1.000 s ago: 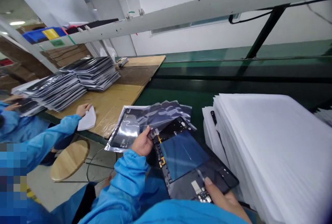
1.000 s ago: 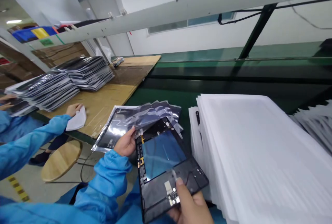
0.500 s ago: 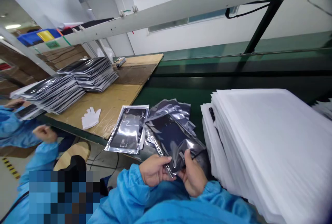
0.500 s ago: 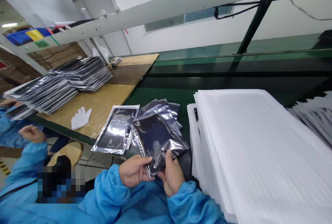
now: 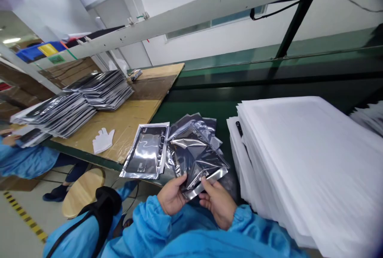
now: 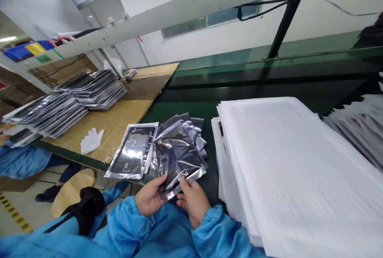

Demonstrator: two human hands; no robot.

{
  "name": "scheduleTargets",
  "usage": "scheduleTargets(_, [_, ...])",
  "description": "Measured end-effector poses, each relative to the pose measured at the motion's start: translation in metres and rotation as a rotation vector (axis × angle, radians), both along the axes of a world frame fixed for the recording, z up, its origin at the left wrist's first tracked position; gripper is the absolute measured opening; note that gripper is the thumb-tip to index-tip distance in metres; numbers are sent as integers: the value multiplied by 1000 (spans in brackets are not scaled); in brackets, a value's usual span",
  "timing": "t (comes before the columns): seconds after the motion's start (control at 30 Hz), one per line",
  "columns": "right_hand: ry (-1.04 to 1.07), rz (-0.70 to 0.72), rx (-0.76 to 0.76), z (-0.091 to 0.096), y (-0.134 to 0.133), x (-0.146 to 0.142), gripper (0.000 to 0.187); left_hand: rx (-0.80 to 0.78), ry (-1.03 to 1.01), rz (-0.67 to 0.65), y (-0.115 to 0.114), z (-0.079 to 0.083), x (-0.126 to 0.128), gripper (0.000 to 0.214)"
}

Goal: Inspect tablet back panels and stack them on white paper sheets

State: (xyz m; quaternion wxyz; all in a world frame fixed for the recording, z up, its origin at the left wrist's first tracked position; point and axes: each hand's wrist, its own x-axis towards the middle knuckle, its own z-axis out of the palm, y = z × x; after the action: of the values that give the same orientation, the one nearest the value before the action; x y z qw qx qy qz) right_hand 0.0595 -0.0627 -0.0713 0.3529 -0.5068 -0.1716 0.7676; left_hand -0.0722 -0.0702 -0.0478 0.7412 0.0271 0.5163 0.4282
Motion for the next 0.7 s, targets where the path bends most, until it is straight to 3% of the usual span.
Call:
scheduleTargets(0.13, [-43,-1,-11,-6,-1,4,46,123,62,37,-1,8,-6,20])
scheduleTargets(0.33, [76,-76,82,9,6,15,54,198,152,52,1,27,-14,33])
scheduleTargets(0.5, [19,-109,90,10,13,11,44,162,145,-10,4,24,-6,35])
scheduleTargets(0.7, [-99,-207,41,-1,22,26,49,168,272,72,5,19,-18,20])
